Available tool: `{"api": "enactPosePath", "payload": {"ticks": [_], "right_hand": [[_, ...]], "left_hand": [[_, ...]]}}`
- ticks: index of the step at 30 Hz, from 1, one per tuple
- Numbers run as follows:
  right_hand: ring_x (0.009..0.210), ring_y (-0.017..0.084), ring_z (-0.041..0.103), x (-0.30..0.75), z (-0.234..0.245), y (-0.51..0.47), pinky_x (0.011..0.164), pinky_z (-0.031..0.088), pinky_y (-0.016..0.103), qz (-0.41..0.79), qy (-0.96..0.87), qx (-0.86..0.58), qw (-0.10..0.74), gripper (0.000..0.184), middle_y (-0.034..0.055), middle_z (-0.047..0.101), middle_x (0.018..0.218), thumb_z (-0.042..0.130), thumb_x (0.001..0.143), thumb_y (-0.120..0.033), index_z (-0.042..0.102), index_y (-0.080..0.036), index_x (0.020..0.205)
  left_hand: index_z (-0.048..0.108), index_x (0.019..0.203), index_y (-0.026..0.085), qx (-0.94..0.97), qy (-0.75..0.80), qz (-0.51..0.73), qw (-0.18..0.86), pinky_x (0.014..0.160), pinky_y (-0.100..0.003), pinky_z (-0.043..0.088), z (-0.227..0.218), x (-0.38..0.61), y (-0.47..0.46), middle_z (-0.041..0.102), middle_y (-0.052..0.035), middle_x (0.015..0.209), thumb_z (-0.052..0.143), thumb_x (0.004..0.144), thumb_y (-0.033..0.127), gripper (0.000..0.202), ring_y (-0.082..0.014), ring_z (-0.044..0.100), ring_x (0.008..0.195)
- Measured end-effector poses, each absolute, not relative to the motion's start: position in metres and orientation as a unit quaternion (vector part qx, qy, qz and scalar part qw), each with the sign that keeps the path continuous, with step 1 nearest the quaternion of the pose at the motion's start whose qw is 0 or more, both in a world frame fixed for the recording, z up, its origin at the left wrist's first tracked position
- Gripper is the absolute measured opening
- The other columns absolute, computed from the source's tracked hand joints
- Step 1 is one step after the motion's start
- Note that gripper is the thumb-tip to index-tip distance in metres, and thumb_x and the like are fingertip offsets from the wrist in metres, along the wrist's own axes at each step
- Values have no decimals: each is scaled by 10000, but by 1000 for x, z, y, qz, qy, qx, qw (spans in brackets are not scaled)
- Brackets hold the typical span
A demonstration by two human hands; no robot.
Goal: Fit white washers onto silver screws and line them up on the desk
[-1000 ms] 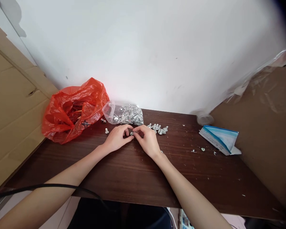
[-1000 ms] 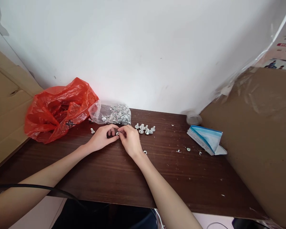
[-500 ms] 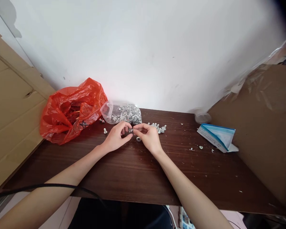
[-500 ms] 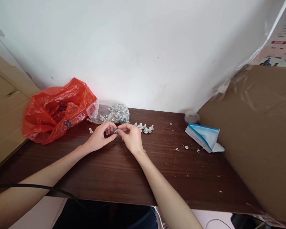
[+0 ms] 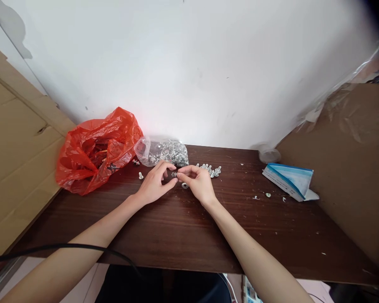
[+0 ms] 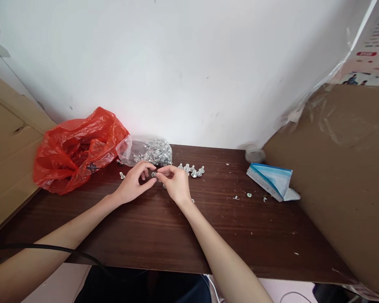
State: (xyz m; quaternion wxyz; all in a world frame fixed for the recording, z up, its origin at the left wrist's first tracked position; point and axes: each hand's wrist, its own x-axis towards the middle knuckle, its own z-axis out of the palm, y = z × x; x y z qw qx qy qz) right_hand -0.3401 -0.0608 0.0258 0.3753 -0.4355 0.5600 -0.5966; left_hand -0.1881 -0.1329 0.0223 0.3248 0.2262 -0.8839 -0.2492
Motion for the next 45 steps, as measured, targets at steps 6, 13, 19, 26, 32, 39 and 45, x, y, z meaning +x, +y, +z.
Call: {"api": "enactPosePath", "payload": {"ticks": [6, 13, 19, 26, 32, 39, 45], "right_hand": [[617, 144, 640, -339, 25, -62, 643, 541, 283, -610, 536, -429, 396, 251, 48, 681, 681, 727, 655, -356, 673, -128, 748], [604, 129, 636, -340, 25, -62, 624, 535, 263, -620, 529, -415, 404, 258, 35, 677, 683, 735, 657, -356, 673, -127, 761], [595, 132, 627, -342, 27, -62, 592, 520, 256, -622, 539, -416, 387, 263, 42, 679, 689, 728, 661, -366, 673, -129, 759], [616, 154, 641, -342, 29, -61, 636, 542, 287, -627, 545, -415, 370, 281, 53, 683, 693, 732, 651, -385, 670, -132, 756], [621, 157, 645, -343, 27, -61, 642, 540, 291, -632, 542, -411, 372, 297, 51, 683, 690, 737, 648, -396, 668, -130, 760], [614, 153, 643, -344, 29, -61, 636, 539, 286, -630, 548, -411, 366, 289, 49, 681, 688, 738, 651, -390, 671, -131, 762], [624, 159, 647, -344, 29, -60, 648, 546, 294, -627, 557, -414, 354, 303, 54, 682, 688, 741, 651, -402, 671, -130, 765]], "left_hand": [[530, 962, 192, 212, -890, -237, 325, 671, -247, 439, 21, -188, -133, 522, -36, 992, 570, 806, 176, 161, -129, 510, 800], [498, 1118, 206, 215, -886, -240, 333, 774, -300, 487, 24, -188, -131, 456, -89, 1216, 609, 805, 235, 334, -176, 522, 973], [522, 1061, 214, 207, -894, -252, 307, 805, -330, 497, 23, -187, -130, 441, -94, 1229, 624, 805, 265, 281, -222, 488, 1099], [513, 1079, 224, 211, -890, -249, 319, 810, -342, 501, 23, -185, -131, 412, -97, 1268, 632, 809, 284, 301, -220, 498, 1085], [462, 1183, 241, 212, -887, -238, 333, 828, -343, 498, 24, -186, -131, 391, -104, 1306, 629, 812, 282, 410, -217, 504, 1089], [447, 1187, 239, 213, -893, -244, 311, 850, -374, 501, 22, -186, -130, 394, -112, 1304, 628, 820, 310, 414, -231, 505, 1106], [424, 1210, 249, 215, -903, -179, 326, 867, -395, 508, 25, -184, -129, 344, -116, 1358, 601, 827, 254, 423, -245, 491, 1139]]}}
